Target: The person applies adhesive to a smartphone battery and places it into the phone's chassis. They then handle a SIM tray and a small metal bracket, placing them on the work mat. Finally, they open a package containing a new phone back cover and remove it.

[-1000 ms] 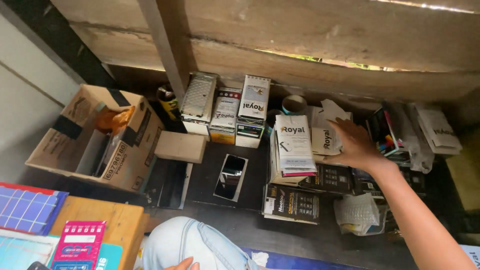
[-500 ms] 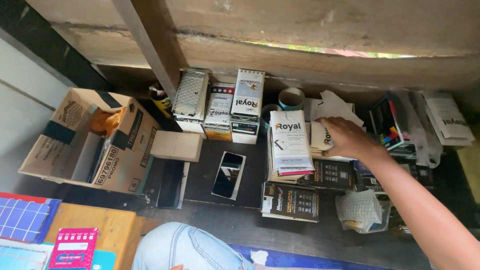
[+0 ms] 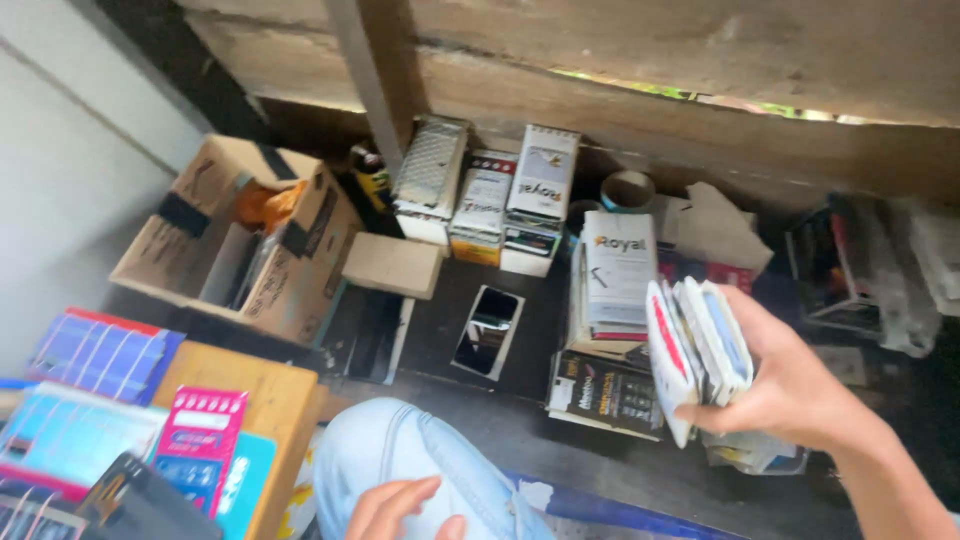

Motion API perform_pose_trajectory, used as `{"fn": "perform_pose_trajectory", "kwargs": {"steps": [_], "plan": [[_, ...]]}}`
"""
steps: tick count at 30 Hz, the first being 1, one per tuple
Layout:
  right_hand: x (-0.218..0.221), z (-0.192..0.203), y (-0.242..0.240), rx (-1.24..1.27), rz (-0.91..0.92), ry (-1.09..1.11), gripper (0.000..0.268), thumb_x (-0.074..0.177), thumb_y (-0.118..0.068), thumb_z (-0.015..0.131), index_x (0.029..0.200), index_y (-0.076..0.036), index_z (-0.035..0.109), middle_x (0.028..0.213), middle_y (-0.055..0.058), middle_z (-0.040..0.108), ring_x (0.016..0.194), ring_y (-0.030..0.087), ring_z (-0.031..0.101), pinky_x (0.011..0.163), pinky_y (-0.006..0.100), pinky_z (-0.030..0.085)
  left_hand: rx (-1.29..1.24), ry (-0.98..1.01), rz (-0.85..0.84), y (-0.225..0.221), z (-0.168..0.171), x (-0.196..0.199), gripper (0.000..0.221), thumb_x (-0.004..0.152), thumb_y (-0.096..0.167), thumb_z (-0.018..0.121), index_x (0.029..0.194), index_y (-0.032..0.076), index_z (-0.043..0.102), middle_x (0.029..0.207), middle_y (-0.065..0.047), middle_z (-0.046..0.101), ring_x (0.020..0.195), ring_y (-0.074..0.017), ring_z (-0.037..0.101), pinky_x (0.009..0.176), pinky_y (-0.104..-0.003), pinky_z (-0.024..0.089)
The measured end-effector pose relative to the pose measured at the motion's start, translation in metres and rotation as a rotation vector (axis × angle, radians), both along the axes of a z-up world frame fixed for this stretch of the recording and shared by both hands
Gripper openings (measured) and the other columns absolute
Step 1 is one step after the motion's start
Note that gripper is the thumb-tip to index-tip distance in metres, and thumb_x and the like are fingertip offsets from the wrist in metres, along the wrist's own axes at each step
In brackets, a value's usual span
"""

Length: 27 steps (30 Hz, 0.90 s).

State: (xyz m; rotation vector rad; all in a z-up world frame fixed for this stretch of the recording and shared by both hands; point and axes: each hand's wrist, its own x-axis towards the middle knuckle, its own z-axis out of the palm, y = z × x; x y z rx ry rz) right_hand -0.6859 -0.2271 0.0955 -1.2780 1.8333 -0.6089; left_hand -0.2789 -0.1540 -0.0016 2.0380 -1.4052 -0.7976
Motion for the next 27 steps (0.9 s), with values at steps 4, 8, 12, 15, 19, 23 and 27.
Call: {"fn": "perform_pose_trajectory", "kwargs": {"steps": [4,8,12,15,19,23,27], "plan": [[0.1,-0.026,0.002,-0.314,0.366,-0.409,0.12,0.044,-0.037,0.108,0.149,-0.006,0.057,0.132,0.004,0.074,0.116,0.014,0.07,0.103,0.034,0.054,-0.262,0.284,-0.295,0.006,0.081,0.01,0.057,0.088,0.038,0.066,0.144,0.025,0.071,0.146,0.002,0.068,0.131,-0.0107,0.069,0.097,-0.03,0.057],[0.225,-0.006,0.014,-0.016,0.622,-0.837,0.112,0.052,-0.037,0.112,0.146,-0.01,0.058,0.119,0.006,0.078,0.088,0.013,0.078,0.07,0.034,0.069,-0.38,0.371,-0.151,0.042,0.13,0.044,0.053,0.106,0.019,0.04,0.154,0.015,0.06,0.163,-0.007,0.058,0.151,-0.0173,0.056,0.109,-0.034,0.055],[0.317,-0.005,0.036,0.044,0.894,-0.892,0.103,0.063,-0.044,0.107,0.146,-0.009,0.058,0.132,0.005,0.075,0.107,0.011,0.075,0.088,0.029,0.063,-0.305,0.404,-0.054,0.092,0.163,0.104,0.085,0.101,0.072,0.045,0.164,0.016,0.047,0.174,-0.005,0.047,0.161,-0.0218,0.047,0.115,-0.045,0.049],[0.367,-0.002,0.057,-0.029,1.069,-0.863,0.097,0.069,-0.047,0.102,0.145,-0.012,0.054,0.138,0.005,0.071,0.12,0.013,0.072,0.098,0.032,0.058,-0.326,0.43,-0.026,0.121,0.149,0.14,0.082,0.089,0.062,0.072,0.157,0.018,0.058,0.169,-0.005,0.051,0.159,-0.0223,0.048,0.117,-0.043,0.048],[0.406,0.002,0.094,0.284,0.944,-1.008,0.084,0.071,-0.033,0.106,0.137,-0.01,0.061,0.131,0.014,0.078,0.114,0.02,0.08,0.093,0.038,0.064,-0.366,0.466,0.122,0.155,0.123,0.162,0.073,0.083,0.058,0.084,0.145,0.023,0.066,0.154,-0.005,0.06,0.146,-0.0281,0.062,0.096,-0.046,0.068],[0.421,-0.035,0.114,0.385,0.944,-1.095,0.081,0.075,-0.023,0.107,0.137,-0.006,0.058,0.126,0.014,0.068,0.102,0.019,0.068,0.088,0.038,0.053,-0.387,0.482,0.236,0.18,0.108,0.17,0.076,0.079,0.064,0.084,0.139,0.019,0.07,0.142,-0.006,0.067,0.131,-0.0252,0.071,0.09,-0.041,0.068],[0.446,-0.017,0.126,0.381,1.014,-1.22,0.079,0.086,-0.031,0.11,0.139,-0.001,0.058,0.145,0.031,0.069,0.138,0.049,0.071,0.115,0.061,0.053,-0.308,0.597,0.268,0.199,0.098,0.175,0.089,0.081,0.074,0.077,0.15,0.023,0.057,0.153,-0.004,0.056,0.141,-0.0269,0.063,0.105,-0.05,0.072]]}}
